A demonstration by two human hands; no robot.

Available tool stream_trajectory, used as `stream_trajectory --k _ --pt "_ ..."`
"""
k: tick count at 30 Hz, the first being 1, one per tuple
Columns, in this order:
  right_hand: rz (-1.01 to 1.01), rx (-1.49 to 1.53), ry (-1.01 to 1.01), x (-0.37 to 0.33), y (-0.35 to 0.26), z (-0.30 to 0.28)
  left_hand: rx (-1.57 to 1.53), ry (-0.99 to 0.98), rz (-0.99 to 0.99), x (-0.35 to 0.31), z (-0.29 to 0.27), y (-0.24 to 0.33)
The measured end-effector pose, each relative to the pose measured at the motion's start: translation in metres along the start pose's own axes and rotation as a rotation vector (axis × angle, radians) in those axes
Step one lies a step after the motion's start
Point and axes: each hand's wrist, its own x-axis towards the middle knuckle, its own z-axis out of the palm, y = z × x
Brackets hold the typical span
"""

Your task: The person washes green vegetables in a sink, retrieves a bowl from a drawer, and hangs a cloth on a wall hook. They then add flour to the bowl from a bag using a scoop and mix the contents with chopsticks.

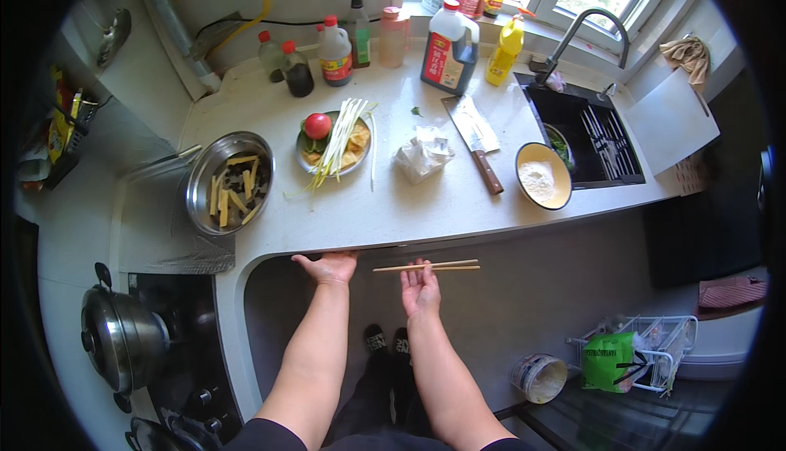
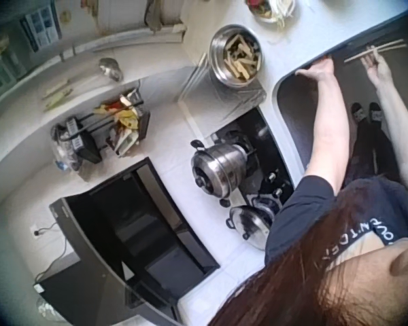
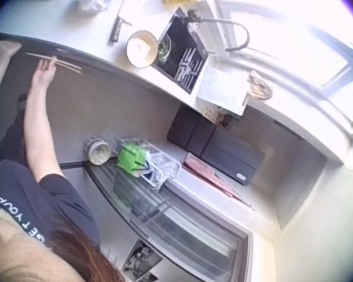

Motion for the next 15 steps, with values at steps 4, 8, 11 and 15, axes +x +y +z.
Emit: stream_trajectory --k 4,8,11,15 --pt "-0.047 -0.22 -0.145 -0.034 -0.015 0.008 0.052 0.0 -0.031 0.0 -0.012 -0.001" --pt "-0.084 -0.552 -0.292 -0.062 -0.049 0.018 0.759 0.062 -0.102 -0.03 -0.023 -0.014" --pt "-0.049 -0.831 -0.425 -0.091 -0.088 0.03 1.252 -0.338 -0.146 -0.107 0.006 -0.04" --pt "-0.005 -0.934 -0.556 -0.122 -0.132 0.043 1.312 -0.65 -0.091 -0.149 0.031 -0.079"
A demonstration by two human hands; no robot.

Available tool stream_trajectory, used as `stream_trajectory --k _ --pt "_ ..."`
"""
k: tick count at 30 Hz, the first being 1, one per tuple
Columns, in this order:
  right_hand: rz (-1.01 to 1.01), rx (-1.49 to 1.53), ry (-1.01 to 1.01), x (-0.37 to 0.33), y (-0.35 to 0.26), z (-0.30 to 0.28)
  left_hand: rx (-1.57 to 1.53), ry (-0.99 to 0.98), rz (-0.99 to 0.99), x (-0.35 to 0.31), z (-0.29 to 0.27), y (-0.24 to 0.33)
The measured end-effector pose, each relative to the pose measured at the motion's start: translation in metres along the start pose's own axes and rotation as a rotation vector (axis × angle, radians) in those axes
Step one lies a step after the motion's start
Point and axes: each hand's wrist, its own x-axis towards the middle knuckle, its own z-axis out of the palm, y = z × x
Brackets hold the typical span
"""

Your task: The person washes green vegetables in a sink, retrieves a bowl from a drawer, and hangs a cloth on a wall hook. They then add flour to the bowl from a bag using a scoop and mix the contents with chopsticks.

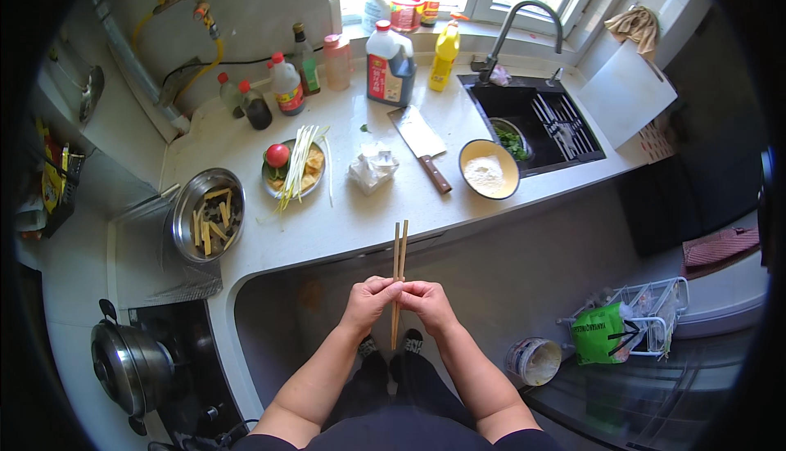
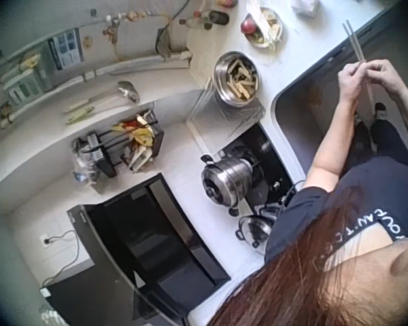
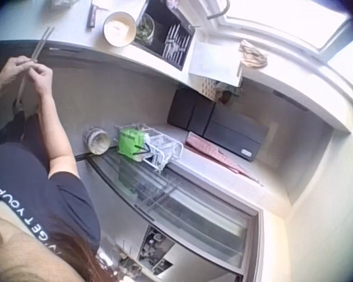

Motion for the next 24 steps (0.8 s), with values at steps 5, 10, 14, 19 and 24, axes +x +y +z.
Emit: stream_trajectory --k 5,10,14,19,24 --pt "-0.015 -0.042 0.094 -0.027 -0.066 -0.038 -0.128 0.003 -0.072 0.02 0.052 0.035" --pt "-0.299 -0.309 0.157 -0.028 -0.113 -0.115 -0.125 -0.147 -0.241 0.051 0.117 0.059" --pt "-1.061 -1.113 0.432 -0.024 -0.166 -0.178 -0.372 -0.27 -0.562 0.089 0.19 0.062" --pt "-1.411 -1.366 0.402 -0.011 -0.233 -0.254 -0.652 -0.487 -0.653 0.135 0.278 0.059" --pt "-1.386 -1.416 0.265 0.005 -0.265 -0.298 -0.583 -0.236 -0.561 0.17 0.335 0.059"
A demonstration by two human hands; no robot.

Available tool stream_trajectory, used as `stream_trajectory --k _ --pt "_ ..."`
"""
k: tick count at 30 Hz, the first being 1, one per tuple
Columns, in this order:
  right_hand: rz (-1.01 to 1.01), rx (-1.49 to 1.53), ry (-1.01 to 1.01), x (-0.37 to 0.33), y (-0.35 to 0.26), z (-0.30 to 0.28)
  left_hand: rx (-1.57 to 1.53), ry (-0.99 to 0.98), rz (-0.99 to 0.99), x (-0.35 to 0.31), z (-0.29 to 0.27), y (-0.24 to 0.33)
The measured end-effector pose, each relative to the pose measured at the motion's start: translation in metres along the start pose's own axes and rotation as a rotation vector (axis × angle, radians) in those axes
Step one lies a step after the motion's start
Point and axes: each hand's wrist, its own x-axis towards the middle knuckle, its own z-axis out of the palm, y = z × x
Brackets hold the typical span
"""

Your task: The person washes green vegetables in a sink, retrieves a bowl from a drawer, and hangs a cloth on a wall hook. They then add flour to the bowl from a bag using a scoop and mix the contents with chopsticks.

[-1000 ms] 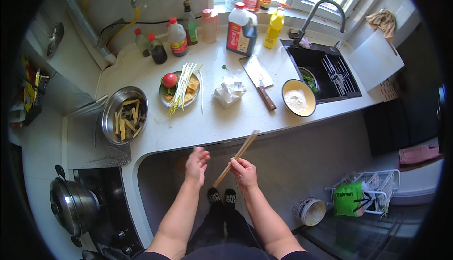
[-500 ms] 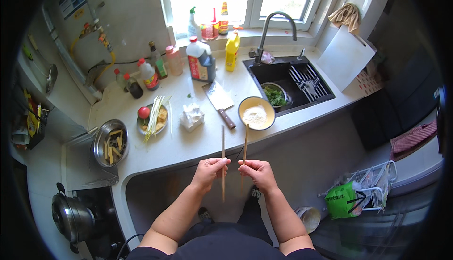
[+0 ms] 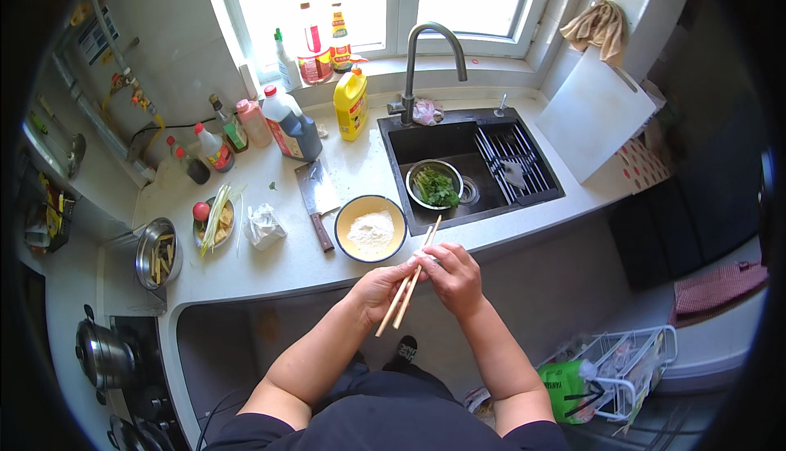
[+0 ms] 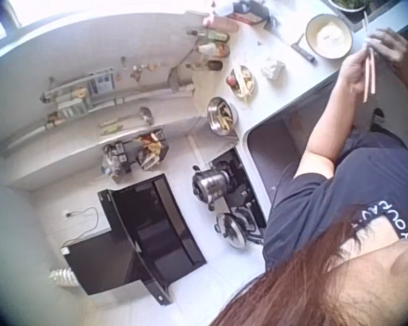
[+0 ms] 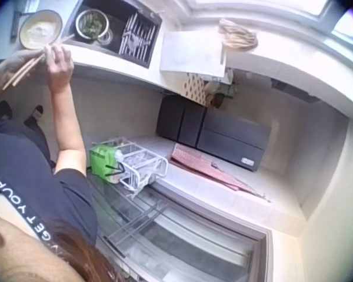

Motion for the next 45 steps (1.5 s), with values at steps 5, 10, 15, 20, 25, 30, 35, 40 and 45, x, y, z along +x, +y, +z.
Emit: stream_trajectory --k 5,10,15,20,25,30,35,40,45 --pt "-0.025 0.056 -0.02 0.003 0.038 0.018 0.15 0.03 0.068 0.036 -0.005 0.015" --pt "0.069 0.182 -0.018 0.023 0.061 0.028 0.196 0.212 0.22 0.053 0.005 0.046" --pt "-0.175 0.241 -0.123 0.046 0.075 0.036 0.281 0.271 0.359 0.083 0.012 0.073" --pt "-0.017 0.472 0.065 0.055 0.095 0.052 0.316 0.482 0.434 0.097 -0.003 0.075" --pt "0.539 0.865 0.183 0.05 0.122 0.07 0.642 1.24 1.051 0.097 -0.108 0.044" --pt "1.076 1.126 0.201 0.036 0.15 0.104 -0.025 1.036 0.441 0.1 -0.108 0.03" --pt "1.393 1.283 0.253 0.041 0.184 0.107 -0.166 0.913 0.573 0.118 -0.123 0.019" --pt "1.492 1.333 0.303 0.043 0.232 0.095 -0.117 0.865 0.689 0.142 -0.072 0.033" --pt "1.533 1.332 0.484 0.062 0.308 0.068 -0.021 0.712 0.63 0.201 0.0 0.072"
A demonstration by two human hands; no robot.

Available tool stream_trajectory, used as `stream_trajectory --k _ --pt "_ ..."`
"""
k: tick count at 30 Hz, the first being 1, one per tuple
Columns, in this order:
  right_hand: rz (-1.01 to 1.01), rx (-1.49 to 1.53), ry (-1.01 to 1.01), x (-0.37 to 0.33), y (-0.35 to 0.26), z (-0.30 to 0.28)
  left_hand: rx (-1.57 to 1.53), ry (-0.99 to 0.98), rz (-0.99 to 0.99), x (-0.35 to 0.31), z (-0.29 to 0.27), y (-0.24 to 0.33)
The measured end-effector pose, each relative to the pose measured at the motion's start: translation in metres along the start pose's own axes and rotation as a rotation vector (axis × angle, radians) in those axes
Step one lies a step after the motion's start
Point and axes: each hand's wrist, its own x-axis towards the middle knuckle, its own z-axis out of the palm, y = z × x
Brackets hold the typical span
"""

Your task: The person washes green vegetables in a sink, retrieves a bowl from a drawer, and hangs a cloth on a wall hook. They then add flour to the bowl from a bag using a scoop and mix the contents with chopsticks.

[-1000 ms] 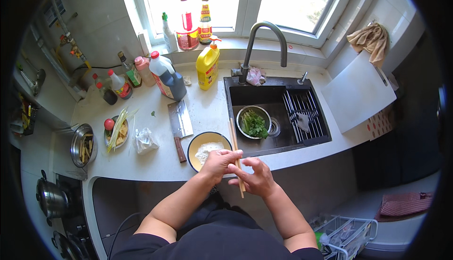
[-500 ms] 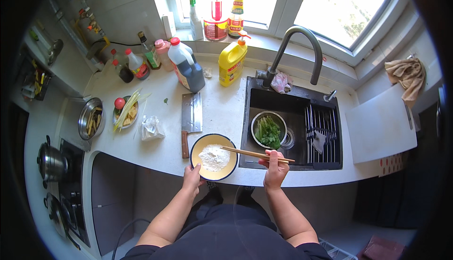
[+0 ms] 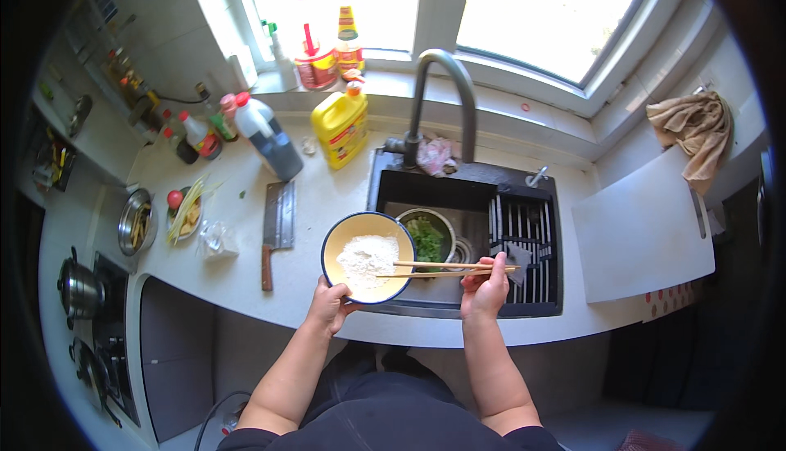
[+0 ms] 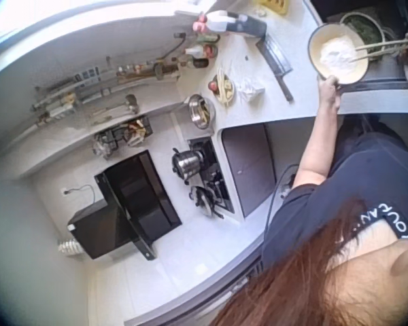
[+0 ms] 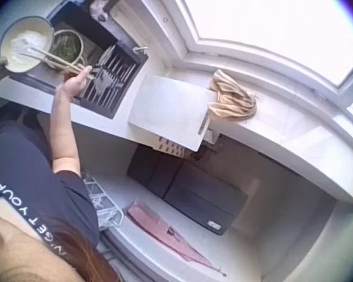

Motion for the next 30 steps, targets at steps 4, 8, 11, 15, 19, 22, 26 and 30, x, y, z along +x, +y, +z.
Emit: stream_trajectory --k 4,8,11,15,19,22,26,30 --pt "-0.07 -0.001 0.082 0.036 -0.038 -0.013 -0.026 -0.15 -0.06 0.021 0.061 -0.005" --pt "-0.132 -0.009 0.119 0.057 -0.067 -0.032 0.012 -0.287 -0.125 0.031 0.11 0.002" --pt "-0.109 -0.004 0.106 0.066 -0.093 -0.051 0.033 -0.318 -0.143 0.042 0.135 -0.001" --pt "-0.071 -0.143 0.124 0.078 -0.112 -0.067 -0.031 -0.38 -0.129 0.049 0.163 -0.008" --pt "0.08 -0.202 0.051 0.1 -0.129 -0.097 -0.121 -0.412 -0.18 0.062 0.178 -0.015" --pt "0.293 -0.33 -0.094 0.125 -0.12 -0.114 -0.196 -0.469 -0.161 0.057 0.197 -0.013" --pt "0.598 -0.349 -0.254 0.141 -0.093 -0.095 -0.273 -0.622 -0.221 0.043 0.226 -0.014" --pt "0.691 -0.407 -0.361 0.149 -0.067 -0.074 -0.298 -0.736 -0.275 0.03 0.251 -0.025"
